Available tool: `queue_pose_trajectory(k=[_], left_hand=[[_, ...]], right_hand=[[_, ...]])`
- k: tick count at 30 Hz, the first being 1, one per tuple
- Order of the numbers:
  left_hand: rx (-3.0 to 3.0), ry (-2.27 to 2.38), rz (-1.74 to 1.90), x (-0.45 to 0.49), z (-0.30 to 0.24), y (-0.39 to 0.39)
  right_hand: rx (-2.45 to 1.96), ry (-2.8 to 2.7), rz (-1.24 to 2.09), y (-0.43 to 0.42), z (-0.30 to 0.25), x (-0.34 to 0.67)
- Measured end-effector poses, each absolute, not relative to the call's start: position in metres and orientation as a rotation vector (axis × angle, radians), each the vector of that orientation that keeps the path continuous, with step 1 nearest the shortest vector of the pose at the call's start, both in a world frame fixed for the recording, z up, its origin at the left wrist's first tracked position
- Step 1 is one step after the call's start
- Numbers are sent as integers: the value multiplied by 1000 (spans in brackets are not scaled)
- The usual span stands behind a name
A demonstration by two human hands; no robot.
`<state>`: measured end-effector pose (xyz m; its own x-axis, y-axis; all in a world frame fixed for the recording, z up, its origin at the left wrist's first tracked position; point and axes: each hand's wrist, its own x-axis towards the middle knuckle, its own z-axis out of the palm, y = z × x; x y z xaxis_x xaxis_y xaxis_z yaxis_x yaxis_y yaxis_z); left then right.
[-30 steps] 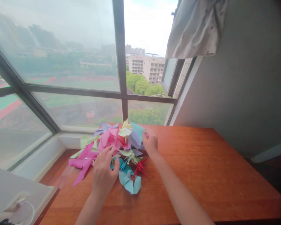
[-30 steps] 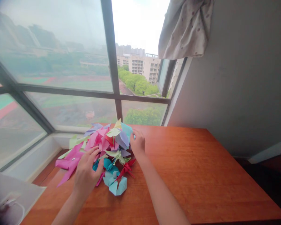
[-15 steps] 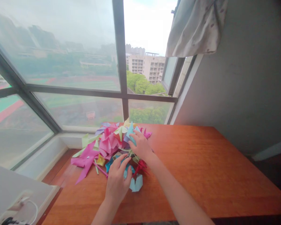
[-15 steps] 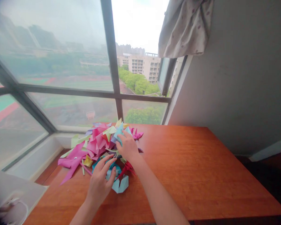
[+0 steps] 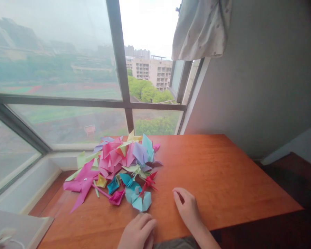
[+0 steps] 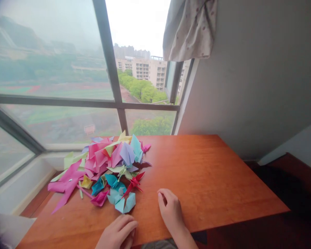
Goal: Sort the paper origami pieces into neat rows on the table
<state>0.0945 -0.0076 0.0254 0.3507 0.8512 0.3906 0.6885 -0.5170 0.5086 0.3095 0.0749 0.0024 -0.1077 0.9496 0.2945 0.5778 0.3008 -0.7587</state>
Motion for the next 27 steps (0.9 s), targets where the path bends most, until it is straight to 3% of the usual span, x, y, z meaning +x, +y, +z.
queue_pose_trajectory(k=[9,16,27], left_hand=[[2144,1615,1012,80,18,17],[2307,1419,699,108,27,19],[2160,1421,751,107,26,16]], right_hand=[[-1476,-2032,255,43,1,289],[-1431,-2100,367,48,10,272],[-1398,-2033,436,48,5,272]])
